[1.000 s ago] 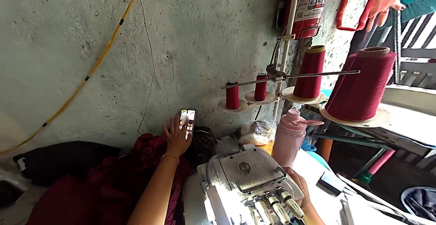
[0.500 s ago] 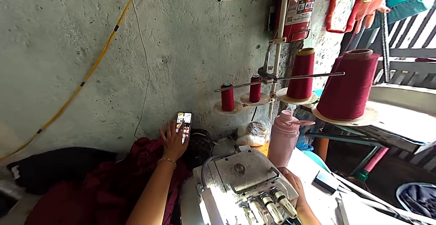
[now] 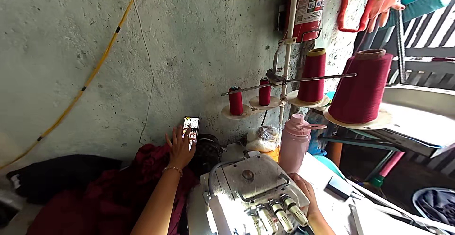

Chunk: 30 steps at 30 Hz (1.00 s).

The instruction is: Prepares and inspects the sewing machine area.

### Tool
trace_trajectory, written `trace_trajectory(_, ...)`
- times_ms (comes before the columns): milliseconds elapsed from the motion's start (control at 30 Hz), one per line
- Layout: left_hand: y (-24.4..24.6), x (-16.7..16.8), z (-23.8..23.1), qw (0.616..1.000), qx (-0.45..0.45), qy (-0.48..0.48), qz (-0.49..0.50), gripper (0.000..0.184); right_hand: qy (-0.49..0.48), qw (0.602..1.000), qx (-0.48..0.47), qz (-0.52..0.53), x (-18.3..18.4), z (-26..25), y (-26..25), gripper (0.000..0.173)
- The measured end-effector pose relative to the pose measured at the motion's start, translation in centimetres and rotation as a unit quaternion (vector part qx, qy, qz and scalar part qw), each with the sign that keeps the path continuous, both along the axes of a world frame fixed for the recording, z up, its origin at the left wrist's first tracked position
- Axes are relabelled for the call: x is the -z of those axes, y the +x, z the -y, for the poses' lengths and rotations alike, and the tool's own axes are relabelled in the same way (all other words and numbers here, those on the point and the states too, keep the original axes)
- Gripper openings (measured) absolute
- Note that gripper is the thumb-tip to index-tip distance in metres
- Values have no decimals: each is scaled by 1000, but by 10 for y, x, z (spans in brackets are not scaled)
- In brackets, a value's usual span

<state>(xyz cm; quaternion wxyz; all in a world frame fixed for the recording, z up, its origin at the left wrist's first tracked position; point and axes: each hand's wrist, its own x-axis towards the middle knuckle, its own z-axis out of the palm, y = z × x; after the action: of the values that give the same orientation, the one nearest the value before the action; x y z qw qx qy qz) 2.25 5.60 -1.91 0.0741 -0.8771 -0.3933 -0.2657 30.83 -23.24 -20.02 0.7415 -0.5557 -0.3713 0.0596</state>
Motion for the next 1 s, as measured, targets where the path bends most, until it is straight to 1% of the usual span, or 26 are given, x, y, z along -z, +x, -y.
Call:
trace_trajectory(33,0,-1,2,998,28,-2,60,60,-3,1000,-2,-2,-1,1,-1,45)
trace_trajectory(100,-1,-12,17,971,97,-51,212,56,1,1000,-6,-7,-1,0,-1,45)
trace_trajectory(133,-6,-20,32,953,127,-81,261,54,4,1000,-6,-11,-1,0,-2,45)
trace_trajectory(167,-14,-27,51,950,143,-85,265,51,7,1000,-7,-14,-2,0,-2,44)
trace_trajectory(200,-28,-31,73,961,140,-69,226,49,6,1000,-6,-14,-3,0,-2,44)
trace_trajectory(233,-46,-33,98,978,123,-51,164,48,6,1000,-8,-13,-2,1,-2,45)
trace_trajectory(300,-82,-25,148,994,84,-38,64,50,-1,1000,-7,-7,-1,1,-2,46)
trace_trajectory(333,-97,-16,170,995,78,-42,44,49,-7,1000,-4,-6,-2,2,-2,46)
trace_trajectory(367,-107,-6,189,993,86,-66,36,48,-12,1000,-2,-7,-5,2,-3,46)
trace_trajectory(433,-114,15,218,980,118,-149,55,45,-16,1000,-7,-15,-10,1,-5,45)
trace_trajectory(467,-109,25,231,969,124,-195,90,44,-13,999,-14,-27,-12,2,-8,43)
trace_trajectory(500,-98,31,243,949,113,-264,130,46,-9,999,-24,-46,-13,4,-11,40)
trace_trajectory(533,-82,26,257,913,76,-367,160,47,-4,997,-32,-66,-15,6,-13,39)
trace_trajectory(567,-65,14,268,870,25,-455,187,46,-8,996,-40,-80,-18,8,-13,39)
trace_trajectory(600,-55,22,271,860,10,-461,221,45,-29,995,-46,-84,-24,10,-13,41)
trace_trajectory(633,-51,41,268,880,10,-417,227,45,-76,993,-49,-79,-32,14,-12,43)
trace_trajectory(667,-49,53,265,906,11,-371,203,47,-148,985,-51,-66,-43,24,-12,46)
trace_trajectory(700,-49,57,264,925,9,-338,171,50,-239,968,-55,-46,-58,37,-11,49)
trace_trajectory(733,-49,63,262,931,24,-319,175,55,-327,944,-50,-10,-72,53,-9,52)
trace_trajectory(767,-48,73,258,931,51,-285,222,60,-395,917,-46,37,-83,71,-5,49)
trace_trajectory(800,-47,84,252,924,77,-266,263,62,-429,898,-36,86,-93,91,-2,40)
trace_trajectory(833,-47,94,247,915,98,-255,297,62,-430,893,-12,132,-102,112,-5,33)
trace_trajectory(867,-46,97,245,899,117,-261,331,64,-400,900,23,172,-115,131,-16,27)
trace_trajectory(933,-42,97,247,857,145,-295,398,65,-296,920,71,246,-154,154,-53,20)
trace_trajectory(967,-40,98,246,842,164,-297,420,68,-247,928,65,272,-178,156,-76,19)
trace_trajectory(1000,-42,105,243,849,183,-269,417,72,-207,932,41,295,-199,151,-101,18)
